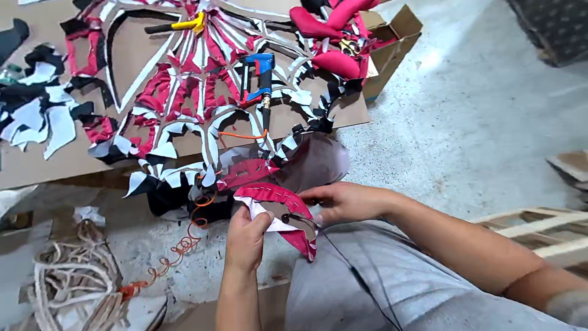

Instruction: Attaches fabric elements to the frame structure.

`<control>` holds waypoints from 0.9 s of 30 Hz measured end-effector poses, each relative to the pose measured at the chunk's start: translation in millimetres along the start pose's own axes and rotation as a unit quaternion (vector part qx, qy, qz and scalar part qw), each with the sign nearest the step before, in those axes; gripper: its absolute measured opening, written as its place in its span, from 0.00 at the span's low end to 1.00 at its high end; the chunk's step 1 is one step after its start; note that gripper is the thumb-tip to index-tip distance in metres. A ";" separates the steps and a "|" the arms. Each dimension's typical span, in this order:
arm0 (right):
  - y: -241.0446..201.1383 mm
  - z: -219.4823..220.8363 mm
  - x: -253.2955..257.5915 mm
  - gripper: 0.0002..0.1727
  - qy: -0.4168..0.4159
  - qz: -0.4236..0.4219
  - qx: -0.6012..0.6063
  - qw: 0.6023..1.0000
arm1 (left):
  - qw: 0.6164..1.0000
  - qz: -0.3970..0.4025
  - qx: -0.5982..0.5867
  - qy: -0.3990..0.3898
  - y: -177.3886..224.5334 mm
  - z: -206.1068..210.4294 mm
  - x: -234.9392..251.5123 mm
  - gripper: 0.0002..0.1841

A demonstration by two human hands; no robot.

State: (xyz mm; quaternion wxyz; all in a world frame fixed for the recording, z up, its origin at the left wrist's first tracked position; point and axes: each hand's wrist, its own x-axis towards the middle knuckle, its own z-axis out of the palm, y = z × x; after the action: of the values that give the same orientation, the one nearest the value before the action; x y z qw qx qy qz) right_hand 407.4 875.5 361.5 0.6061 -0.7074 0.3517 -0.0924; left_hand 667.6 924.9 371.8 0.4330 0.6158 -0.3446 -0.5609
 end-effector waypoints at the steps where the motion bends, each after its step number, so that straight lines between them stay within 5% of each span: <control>1: 5.8 -9.7 -11.2 0.33 -0.017 0.016 -0.099 0.995 | 0.997 0.003 0.080 0.001 1.3 -1.4 5.6 0.18; 4: 7.2 -36.9 -34.5 0.38 -0.009 0.084 -0.183 0.979 | 0.980 0.022 0.195 -0.015 3.5 -5.6 24.3 0.18; 8: -14.3 -21.3 -11.6 0.29 0.101 0.067 0.076 0.990 | 0.986 0.053 0.157 -0.031 20.9 18.0 26.1 0.11; 12: -24.5 1.8 0.4 0.16 0.110 0.035 0.258 0.959 | 0.984 0.108 0.140 0.012 31.5 52.6 13.0 0.11; 16: -15.1 -12.8 -21.5 0.11 0.170 0.040 0.260 0.950 | 0.957 0.125 0.259 0.037 30.5 76.0 -11.3 0.19; 20: -5.3 -37.8 -43.4 0.11 0.180 0.042 0.265 0.946 | 0.912 0.194 0.338 0.125 26.8 109.0 -26.3 0.06; 27: 18.9 -81.4 -62.8 0.15 0.194 0.006 0.238 0.952 | 0.953 0.208 0.174 0.131 25.8 163.5 -23.5 0.03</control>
State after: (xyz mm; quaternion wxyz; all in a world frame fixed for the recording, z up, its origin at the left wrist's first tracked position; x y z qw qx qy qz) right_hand 308.6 848.9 382.8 0.6776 -0.5092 0.4343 -0.3049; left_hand 504.3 912.3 405.5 0.4675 0.6643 -0.4978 -0.3039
